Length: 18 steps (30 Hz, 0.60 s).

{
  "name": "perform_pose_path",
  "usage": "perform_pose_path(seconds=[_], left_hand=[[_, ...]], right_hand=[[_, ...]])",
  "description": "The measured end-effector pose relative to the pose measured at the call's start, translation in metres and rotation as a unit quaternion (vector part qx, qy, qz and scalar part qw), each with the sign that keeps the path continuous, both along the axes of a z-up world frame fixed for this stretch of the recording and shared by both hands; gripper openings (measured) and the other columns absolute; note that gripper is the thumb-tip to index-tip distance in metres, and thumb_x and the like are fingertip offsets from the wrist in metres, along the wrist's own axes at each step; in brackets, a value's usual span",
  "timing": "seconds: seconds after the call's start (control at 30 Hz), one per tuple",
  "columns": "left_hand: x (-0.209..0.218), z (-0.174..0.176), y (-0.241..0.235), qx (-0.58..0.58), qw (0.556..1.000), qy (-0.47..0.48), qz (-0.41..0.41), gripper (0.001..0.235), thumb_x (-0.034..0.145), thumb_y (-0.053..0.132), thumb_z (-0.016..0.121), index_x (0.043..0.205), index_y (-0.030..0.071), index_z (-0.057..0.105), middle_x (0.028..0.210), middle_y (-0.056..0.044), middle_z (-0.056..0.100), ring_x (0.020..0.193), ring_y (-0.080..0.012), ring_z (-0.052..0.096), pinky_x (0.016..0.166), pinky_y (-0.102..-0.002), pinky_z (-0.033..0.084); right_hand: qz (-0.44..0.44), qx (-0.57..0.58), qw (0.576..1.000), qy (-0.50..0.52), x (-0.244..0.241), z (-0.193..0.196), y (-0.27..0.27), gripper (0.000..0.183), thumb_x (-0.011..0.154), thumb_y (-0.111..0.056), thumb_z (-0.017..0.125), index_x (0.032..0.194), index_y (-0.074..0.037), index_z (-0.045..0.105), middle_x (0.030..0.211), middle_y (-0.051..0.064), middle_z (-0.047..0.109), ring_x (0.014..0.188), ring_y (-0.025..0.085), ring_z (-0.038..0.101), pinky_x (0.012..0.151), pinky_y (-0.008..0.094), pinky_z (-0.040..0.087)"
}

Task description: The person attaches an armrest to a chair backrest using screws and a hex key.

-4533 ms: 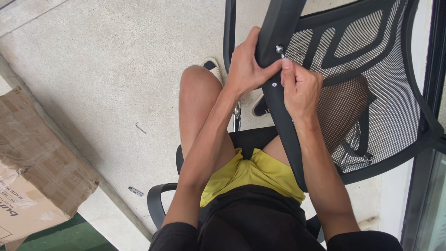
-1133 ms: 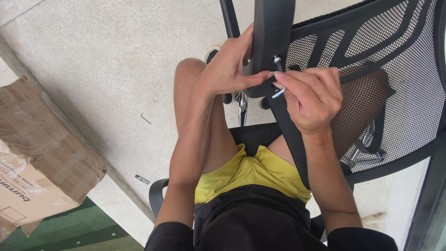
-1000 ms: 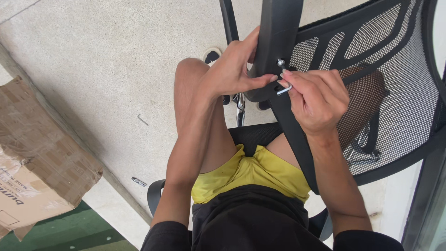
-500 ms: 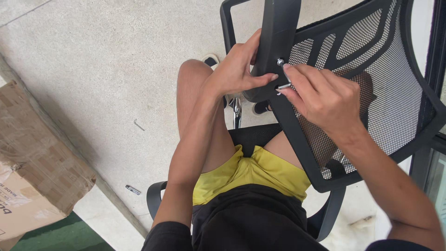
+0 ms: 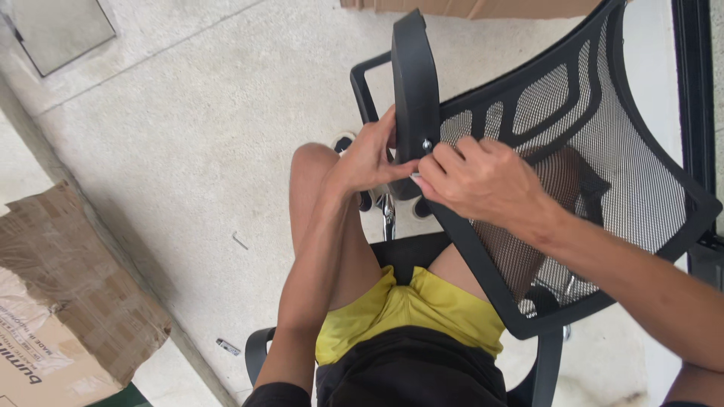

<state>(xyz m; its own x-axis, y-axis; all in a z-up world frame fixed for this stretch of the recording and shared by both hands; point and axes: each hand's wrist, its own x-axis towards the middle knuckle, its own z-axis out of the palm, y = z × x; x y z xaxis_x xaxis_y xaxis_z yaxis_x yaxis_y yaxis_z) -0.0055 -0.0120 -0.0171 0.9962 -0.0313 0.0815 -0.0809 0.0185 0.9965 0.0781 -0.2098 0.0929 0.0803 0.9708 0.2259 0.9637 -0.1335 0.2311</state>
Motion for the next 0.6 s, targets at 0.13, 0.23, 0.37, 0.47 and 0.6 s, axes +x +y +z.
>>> perform_pose_path(seconds=[0.13, 0.23, 0.37, 0.47, 0.6], left_hand=[[0.0, 0.003, -0.005, 0.02, 1.0, 0.021, 0.011, 0.073, 0.075, 0.009, 0.088, 0.136, 0.001, 0.049, 0.08, -0.022, 0.069, 0.071, -0.0345, 0.07, 0.065, -0.042, 0.057], [0.001, 0.002, -0.008, 0.021, 0.999, 0.047, 0.009, 0.073, 0.074, 0.012, 0.089, 0.135, 0.004, 0.051, 0.078, -0.016, 0.069, 0.068, -0.027, 0.068, 0.064, -0.038, 0.057], [0.001, 0.008, -0.006, 0.0, 0.997, 0.072, 0.01, 0.066, 0.076, 0.009, 0.087, 0.131, 0.004, 0.053, 0.08, -0.015, 0.071, 0.069, -0.0243, 0.068, 0.066, -0.037, 0.057], [0.008, -0.005, -0.007, 0.003, 0.996, 0.084, 0.012, 0.07, 0.075, 0.009, 0.089, 0.135, 0.005, 0.052, 0.084, -0.016, 0.074, 0.075, -0.0303, 0.074, 0.075, -0.038, 0.06], [0.009, 0.008, -0.01, -0.011, 0.996, 0.087, 0.001, 0.07, 0.074, 0.009, 0.09, 0.134, 0.006, 0.053, 0.087, -0.015, 0.073, 0.08, -0.0271, 0.073, 0.081, -0.039, 0.06]], right_hand=[[-0.054, 0.048, 0.997, 0.009, -0.01, -0.022, -0.004, 0.034, 0.102, -0.034, 0.049, 0.07, -0.02, 0.047, 0.067, -0.002, 0.043, 0.061, 0.018, 0.056, 0.052, 0.028, 0.047], [-0.156, 0.099, 0.976, 0.118, -0.014, -0.016, 0.0, 0.037, 0.101, -0.031, 0.054, 0.067, -0.018, 0.047, 0.061, -0.001, 0.043, 0.055, 0.018, 0.057, 0.046, 0.028, 0.045], [-0.327, 0.107, 0.844, 0.412, -0.024, -0.016, 0.003, 0.056, 0.104, -0.024, 0.052, 0.049, -0.019, 0.042, 0.037, -0.001, 0.035, 0.036, 0.016, 0.04, 0.04, 0.028, 0.031], [-0.359, 0.208, 0.608, 0.677, -0.035, -0.033, 0.002, 0.047, 0.102, -0.02, 0.044, 0.058, -0.014, 0.058, 0.041, -0.001, 0.048, 0.04, 0.013, 0.041, 0.041, 0.025, 0.033], [-0.374, 0.262, 0.46, 0.762, -0.05, -0.029, 0.001, 0.04, 0.106, -0.024, 0.043, 0.074, -0.008, 0.061, 0.048, 0.005, 0.054, 0.042, 0.011, 0.049, 0.042, 0.022, 0.034]])
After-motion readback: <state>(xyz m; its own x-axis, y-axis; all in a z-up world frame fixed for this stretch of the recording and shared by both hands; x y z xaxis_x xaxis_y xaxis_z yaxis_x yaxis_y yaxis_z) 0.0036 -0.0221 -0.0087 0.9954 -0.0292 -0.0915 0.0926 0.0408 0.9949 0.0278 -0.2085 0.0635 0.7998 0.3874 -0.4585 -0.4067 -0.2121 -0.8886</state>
